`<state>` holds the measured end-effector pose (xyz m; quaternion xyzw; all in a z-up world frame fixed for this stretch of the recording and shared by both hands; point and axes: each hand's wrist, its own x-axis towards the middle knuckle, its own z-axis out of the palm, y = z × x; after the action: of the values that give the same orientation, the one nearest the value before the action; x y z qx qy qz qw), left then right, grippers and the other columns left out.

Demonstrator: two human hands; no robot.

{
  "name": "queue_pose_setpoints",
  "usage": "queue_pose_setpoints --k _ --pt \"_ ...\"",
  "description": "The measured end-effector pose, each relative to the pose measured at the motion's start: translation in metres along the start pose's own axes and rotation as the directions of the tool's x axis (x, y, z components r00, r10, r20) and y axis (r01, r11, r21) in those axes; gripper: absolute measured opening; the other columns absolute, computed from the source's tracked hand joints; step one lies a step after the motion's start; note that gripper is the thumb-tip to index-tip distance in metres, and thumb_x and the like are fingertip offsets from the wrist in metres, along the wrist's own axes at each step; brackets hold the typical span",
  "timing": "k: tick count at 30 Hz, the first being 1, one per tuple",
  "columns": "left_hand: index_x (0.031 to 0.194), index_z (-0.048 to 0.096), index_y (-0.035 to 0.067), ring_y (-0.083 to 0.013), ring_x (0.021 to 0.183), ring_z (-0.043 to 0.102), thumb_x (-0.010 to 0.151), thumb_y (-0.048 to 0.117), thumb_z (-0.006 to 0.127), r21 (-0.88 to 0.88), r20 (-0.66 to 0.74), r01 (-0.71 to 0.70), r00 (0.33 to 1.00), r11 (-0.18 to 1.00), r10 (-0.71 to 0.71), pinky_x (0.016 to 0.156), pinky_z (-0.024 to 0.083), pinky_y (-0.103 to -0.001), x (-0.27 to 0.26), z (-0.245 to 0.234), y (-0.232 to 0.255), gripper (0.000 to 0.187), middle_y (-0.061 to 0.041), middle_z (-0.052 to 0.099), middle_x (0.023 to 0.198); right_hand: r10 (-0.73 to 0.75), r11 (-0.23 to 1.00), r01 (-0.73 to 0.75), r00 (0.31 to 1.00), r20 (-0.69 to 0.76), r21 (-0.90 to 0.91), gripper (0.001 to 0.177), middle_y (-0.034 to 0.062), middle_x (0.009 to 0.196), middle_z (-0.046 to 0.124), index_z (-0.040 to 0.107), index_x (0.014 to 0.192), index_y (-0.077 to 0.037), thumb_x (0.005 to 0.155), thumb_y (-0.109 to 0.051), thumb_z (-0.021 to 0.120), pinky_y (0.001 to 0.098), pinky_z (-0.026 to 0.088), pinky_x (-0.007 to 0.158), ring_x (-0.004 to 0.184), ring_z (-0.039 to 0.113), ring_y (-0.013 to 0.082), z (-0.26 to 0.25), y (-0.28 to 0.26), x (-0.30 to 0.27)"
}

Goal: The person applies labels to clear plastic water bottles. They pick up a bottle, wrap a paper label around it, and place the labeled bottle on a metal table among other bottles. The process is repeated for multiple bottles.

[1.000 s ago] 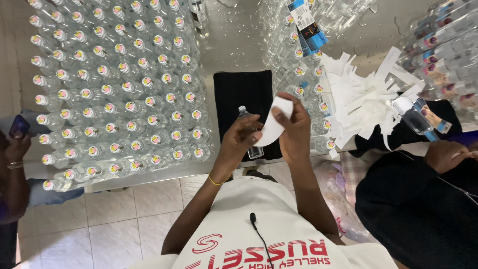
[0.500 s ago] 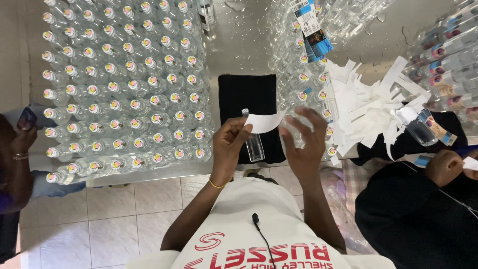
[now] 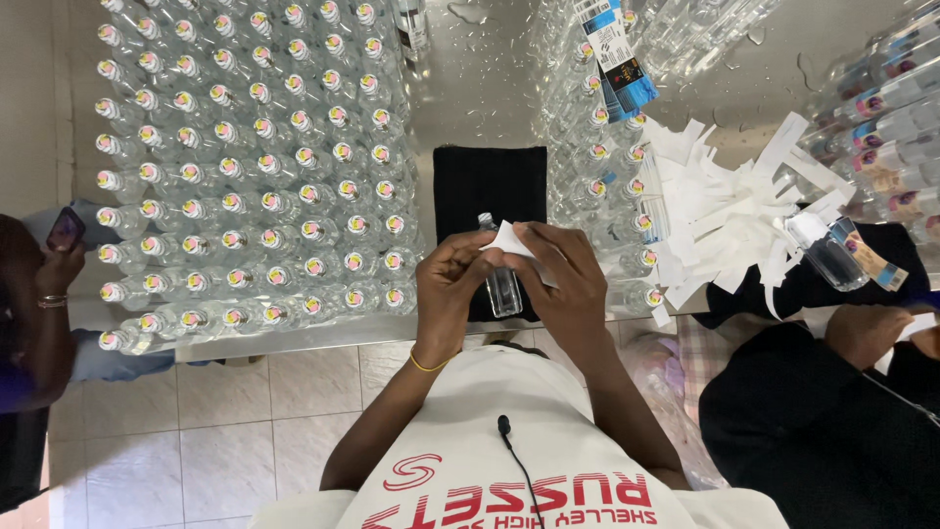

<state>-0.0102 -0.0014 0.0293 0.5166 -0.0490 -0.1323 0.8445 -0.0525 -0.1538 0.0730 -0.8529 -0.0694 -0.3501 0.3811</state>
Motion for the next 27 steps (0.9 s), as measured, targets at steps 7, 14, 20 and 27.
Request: queue_pose_setpoints --k 7,14,20,27 --pt "0.128 0.071 -0.005 -0.0221 0.100 0.081 0.097 -0.002 0.080 -0.102 -0.010 0.031 0.999 0.994 -0.032 0.091 0.067 -0.040 -0.001 0.012 0.000 0.032 -0.018 0.082 0.108 0.310 0.928 -0.283 0.947 -0.080 0.242 0.031 0.0171 0.115 0.075 0.076 0.129 0.004 0.099 0.000 0.083 0.0359 0.063 0.082 0.103 0.078 0.0242 -0.006 0.007 -0.014" --pt "0.129 0.073 -0.005 -0.0193 0.092 0.079 0.098 -0.003 0.078 -0.118 -0.014 0.014 1.000 0.993 -0.016 0.086 0.066 -0.035 0.002 0.013 0.007 0.031 -0.017 0.079 0.103 0.354 0.905 -0.327 0.933 -0.058 0.274 0.031 0.0163 0.113 0.075 0.074 0.134 0.002 0.104 -0.002 0.077 0.0354 0.064 0.084 0.102 0.077 0.0226 -0.009 0.000 -0.015" --pt "0.133 0.074 -0.001 -0.0120 0.094 0.074 0.101 -0.001 0.075 -0.105 -0.030 0.012 0.999 0.994 -0.015 0.088 0.063 -0.030 0.003 0.013 0.018 0.032 -0.010 0.076 0.106 0.448 0.828 -0.414 0.894 -0.002 0.378 0.040 0.0207 0.106 0.078 0.069 0.140 0.004 0.102 -0.004 0.078 0.0395 0.066 0.087 0.098 0.079 0.0251 -0.011 -0.005 -0.020" --pt "0.142 0.067 0.000 -0.0166 0.103 0.075 0.103 -0.003 0.071 -0.116 0.038 0.000 0.999 0.993 0.004 0.091 0.062 -0.032 0.005 0.016 0.027 0.040 -0.016 0.076 0.115 0.530 0.760 -0.449 0.847 -0.048 0.469 0.036 0.0219 0.106 0.080 0.072 0.131 0.007 0.097 0.005 0.081 0.0425 0.068 0.087 0.099 0.079 0.0250 -0.013 -0.007 -0.020"
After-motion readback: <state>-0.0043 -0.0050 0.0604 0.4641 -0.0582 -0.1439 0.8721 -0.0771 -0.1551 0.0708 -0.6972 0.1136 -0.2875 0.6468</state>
